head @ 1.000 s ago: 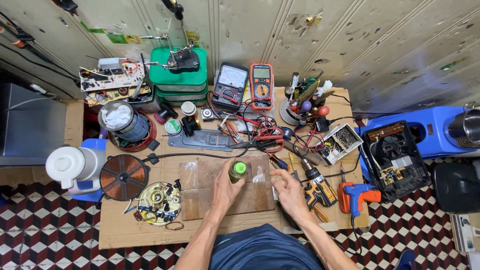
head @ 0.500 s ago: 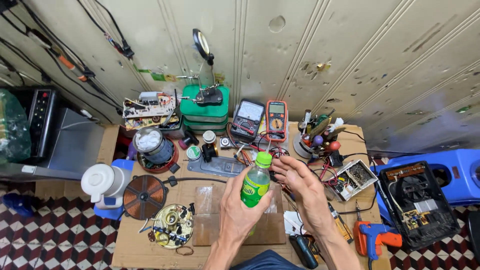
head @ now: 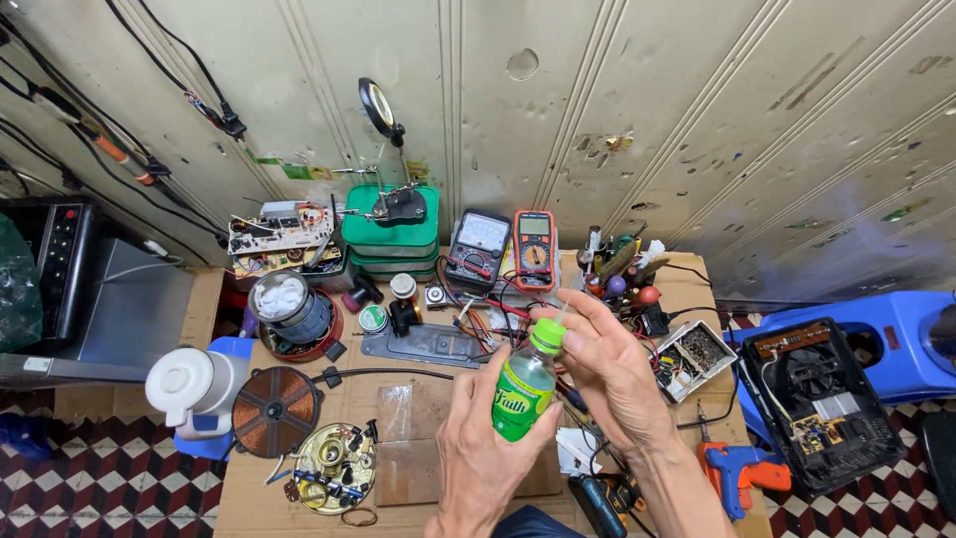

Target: Using a hot glue gun and hand tools to modify a plastic bottle for a DIY electronics project.

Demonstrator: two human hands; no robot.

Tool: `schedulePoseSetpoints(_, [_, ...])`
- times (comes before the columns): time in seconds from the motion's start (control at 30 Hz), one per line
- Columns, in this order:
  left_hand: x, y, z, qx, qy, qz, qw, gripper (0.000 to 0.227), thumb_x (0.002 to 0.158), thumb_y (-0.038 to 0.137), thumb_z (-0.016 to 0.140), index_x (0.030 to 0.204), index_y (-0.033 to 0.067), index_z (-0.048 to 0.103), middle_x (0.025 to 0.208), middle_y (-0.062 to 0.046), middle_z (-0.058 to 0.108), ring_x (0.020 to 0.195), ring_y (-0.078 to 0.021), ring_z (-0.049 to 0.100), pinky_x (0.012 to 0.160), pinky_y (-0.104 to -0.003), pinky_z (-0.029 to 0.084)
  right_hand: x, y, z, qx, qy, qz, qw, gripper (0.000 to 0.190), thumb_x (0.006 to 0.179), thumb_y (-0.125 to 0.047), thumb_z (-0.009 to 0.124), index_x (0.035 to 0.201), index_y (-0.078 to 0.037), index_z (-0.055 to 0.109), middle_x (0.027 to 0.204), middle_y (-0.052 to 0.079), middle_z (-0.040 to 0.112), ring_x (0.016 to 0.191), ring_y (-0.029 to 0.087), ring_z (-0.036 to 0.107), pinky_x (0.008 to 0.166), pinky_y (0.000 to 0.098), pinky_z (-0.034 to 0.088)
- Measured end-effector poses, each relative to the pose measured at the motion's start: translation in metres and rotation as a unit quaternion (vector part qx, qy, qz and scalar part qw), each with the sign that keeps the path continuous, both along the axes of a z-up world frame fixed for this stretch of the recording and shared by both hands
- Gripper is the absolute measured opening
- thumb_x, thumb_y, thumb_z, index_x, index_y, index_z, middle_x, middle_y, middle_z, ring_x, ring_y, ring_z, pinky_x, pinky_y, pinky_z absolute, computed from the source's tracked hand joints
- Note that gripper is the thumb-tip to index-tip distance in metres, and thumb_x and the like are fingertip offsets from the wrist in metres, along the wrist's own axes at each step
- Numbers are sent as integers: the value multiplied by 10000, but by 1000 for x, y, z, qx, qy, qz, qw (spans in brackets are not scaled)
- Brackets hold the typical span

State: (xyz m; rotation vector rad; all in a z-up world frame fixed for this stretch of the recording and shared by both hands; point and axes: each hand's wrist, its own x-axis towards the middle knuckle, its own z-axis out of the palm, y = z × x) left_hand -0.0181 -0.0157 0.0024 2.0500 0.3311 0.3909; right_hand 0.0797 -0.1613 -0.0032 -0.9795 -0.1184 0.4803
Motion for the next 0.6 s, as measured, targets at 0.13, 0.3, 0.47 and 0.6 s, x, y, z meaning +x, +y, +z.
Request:
schedulePoseSetpoints(0.13, [-2,-1,4,27,2,-1,1000,801,700,352,912,1392,166,553,1005,-113,626,837,-341,712,666,-454,577,0,-5,0,1,-2,-1,1000,690,890,-164,731,1490,-4,432,1380,216,624,1168,234,622,946,372,490])
schedulePoseSetpoints(0.3, [-5,-1,1,131,-58,27,989,853,647,342,939,1400,201,563,1022,-97,592,852,-311,675,682,-450,559,-1,-15,-1,54,-20,32,998,680,909,-140,719,1494,-26,392,1355,232,597,1294,314,590,1134,478,433])
schedulePoseSetpoints(0.47, [-8,0,-3,166,-84,33,982,874,619,292,942,1411,216,582,1036,-102,576,909,-303,646,736,-444,545,-2,-24,-7,76,-29,37,996,686,920,-120,714,1510,-13,382,1400,237,580,1321,298,562,1146,461,400])
schedulePoseSetpoints(0.6, [-7,1,0,159,-99,27,982,876,624,282,941,1418,200,579,1045,-105,579,929,-302,648,755,-441,543,-4,-27,-8,76,-23,38,996,676,921,-112,716,1507,-4,396,1392,233,590,1290,293,566,1126,465,407])
